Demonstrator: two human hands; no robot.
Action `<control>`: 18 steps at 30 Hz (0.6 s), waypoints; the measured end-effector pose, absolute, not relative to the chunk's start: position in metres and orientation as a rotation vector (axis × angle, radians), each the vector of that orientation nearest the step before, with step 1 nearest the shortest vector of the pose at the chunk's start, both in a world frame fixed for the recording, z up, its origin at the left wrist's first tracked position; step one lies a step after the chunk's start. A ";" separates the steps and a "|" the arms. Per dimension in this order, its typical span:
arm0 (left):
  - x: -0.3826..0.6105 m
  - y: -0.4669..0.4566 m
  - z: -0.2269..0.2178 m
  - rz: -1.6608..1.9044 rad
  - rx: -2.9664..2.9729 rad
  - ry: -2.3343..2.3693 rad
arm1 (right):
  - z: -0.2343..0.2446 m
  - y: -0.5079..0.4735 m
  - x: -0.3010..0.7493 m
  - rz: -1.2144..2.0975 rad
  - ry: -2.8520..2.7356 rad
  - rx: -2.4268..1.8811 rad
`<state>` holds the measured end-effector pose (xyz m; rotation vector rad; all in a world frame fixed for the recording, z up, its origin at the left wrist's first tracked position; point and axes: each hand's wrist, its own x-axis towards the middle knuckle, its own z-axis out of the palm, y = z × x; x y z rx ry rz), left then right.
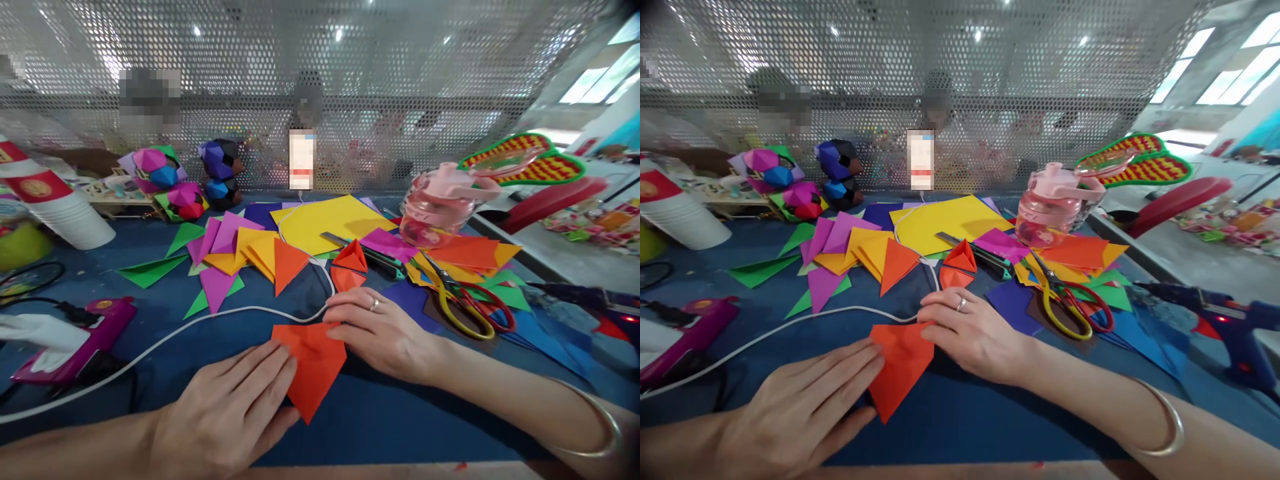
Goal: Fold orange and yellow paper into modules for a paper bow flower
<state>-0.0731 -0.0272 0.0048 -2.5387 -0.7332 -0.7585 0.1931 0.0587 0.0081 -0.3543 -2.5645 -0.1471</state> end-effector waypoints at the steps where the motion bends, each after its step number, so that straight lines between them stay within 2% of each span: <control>1: -0.074 -0.028 0.006 -0.768 -2.545 -0.713 | 0.010 0.056 0.193 -0.179 -2.525 -0.338; 6: -0.075 -0.029 0.005 -0.827 -2.613 -0.561 | 0.016 0.041 0.189 -0.466 -2.437 -0.350; 9: -0.073 -0.027 0.000 -0.791 -2.630 -0.614 | 0.016 0.032 0.187 -0.527 -2.478 -0.327; 14: -0.070 -0.026 -0.004 -0.851 -2.655 -0.704 | 0.014 0.024 0.185 -0.350 -2.644 -0.110; 18: -0.071 -0.026 -0.001 -0.842 -2.695 -0.703 | 0.016 0.025 0.182 -0.154 -2.776 -0.108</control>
